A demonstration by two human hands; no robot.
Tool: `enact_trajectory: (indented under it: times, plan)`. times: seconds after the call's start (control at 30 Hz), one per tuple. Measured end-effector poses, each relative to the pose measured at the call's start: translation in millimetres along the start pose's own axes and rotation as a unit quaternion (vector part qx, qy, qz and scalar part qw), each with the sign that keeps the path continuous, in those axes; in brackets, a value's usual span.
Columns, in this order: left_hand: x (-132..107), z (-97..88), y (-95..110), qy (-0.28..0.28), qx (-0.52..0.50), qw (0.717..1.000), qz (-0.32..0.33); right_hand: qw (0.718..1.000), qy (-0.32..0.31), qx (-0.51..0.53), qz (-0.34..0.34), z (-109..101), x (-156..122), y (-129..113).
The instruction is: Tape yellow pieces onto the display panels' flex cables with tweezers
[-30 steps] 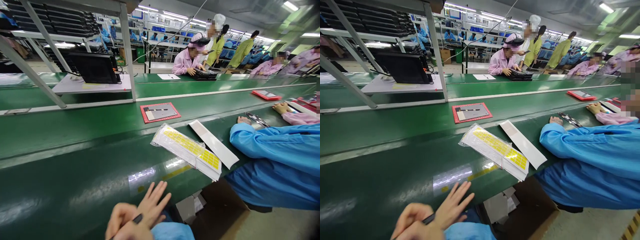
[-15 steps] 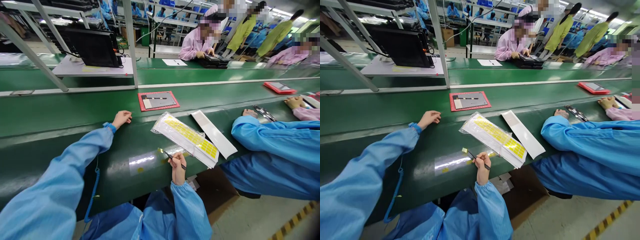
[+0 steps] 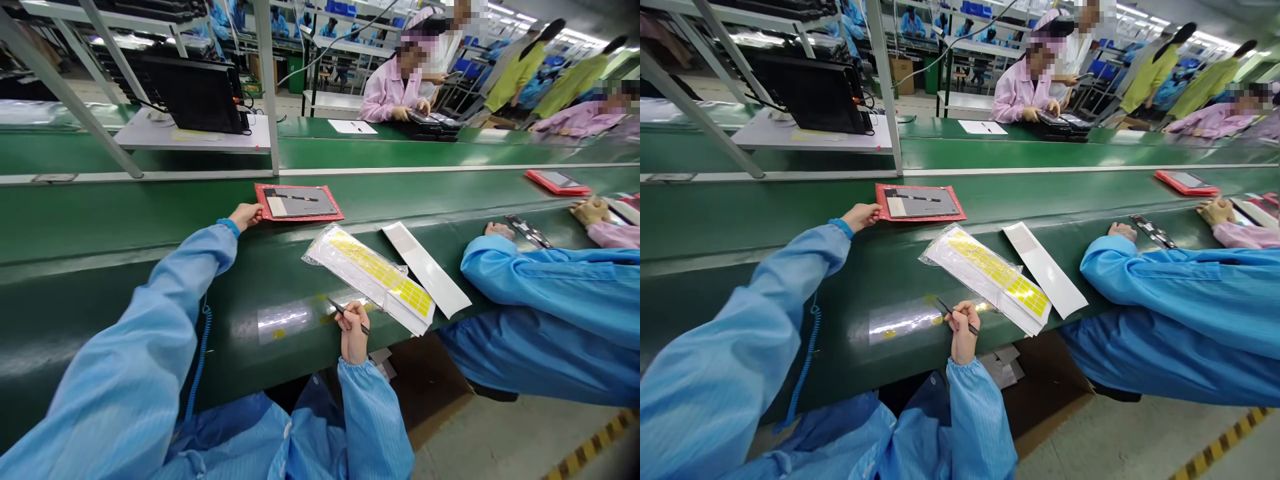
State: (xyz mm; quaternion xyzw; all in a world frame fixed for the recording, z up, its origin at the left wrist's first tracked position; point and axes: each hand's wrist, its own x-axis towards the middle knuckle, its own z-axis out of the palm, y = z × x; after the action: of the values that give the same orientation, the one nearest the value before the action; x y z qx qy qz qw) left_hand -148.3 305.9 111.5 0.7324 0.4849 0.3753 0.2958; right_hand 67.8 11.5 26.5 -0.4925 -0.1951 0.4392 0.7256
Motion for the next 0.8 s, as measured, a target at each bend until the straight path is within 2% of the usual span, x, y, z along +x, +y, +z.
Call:
enact_trajectory:
  times: [0.07,0.17,0.23,0.27,0.37,0.47,0.57,0.63,0.7,0.8]
  plan:
    - [-26.0,-25.8,-4.0,-0.043,-0.069,0.993,-0.082,1.000,-0.010,0.001,-0.002,-1.0,0.6,0.0]
    - [-91.5,-57.5,-1.1,-0.093,-0.175,0.956,-0.217,1.000,-0.019,-0.002,-0.003,-2.7,2.1,0.2]
    - [-146.5,-64.3,10.1,-0.112,-0.243,0.920,-0.286,1.000,-0.025,-0.009,-0.009,-3.4,3.3,0.0]
    - [-174.1,-62.0,18.1,-0.120,-0.277,0.900,-0.313,0.999,-0.030,-0.013,-0.013,-3.3,3.7,-0.3]
    - [-243.9,-34.2,45.6,-0.138,-0.370,0.837,-0.378,0.999,-0.041,-0.022,-0.020,-0.6,2.4,-2.9]
    - [-283.7,10.8,67.4,-0.147,-0.445,0.777,-0.421,0.999,-0.032,-0.032,-0.010,6.4,-6.6,-9.4]
    - [-299.3,52.6,79.0,-0.137,-0.503,0.730,-0.442,0.998,-0.030,-0.051,0.001,17.3,-23.6,-18.5]
    - [-303.7,71.7,82.5,-0.128,-0.532,0.707,-0.447,0.997,-0.046,-0.068,0.007,25.9,-36.0,-23.0]
    - [-308.3,81.4,84.3,-0.120,-0.553,0.693,-0.447,0.994,-0.072,-0.083,0.013,34.2,-46.3,-24.0]
    - [-320.5,78.2,85.4,-0.142,-0.567,0.684,-0.436,0.987,-0.112,-0.109,0.027,43.1,-54.3,-17.8]
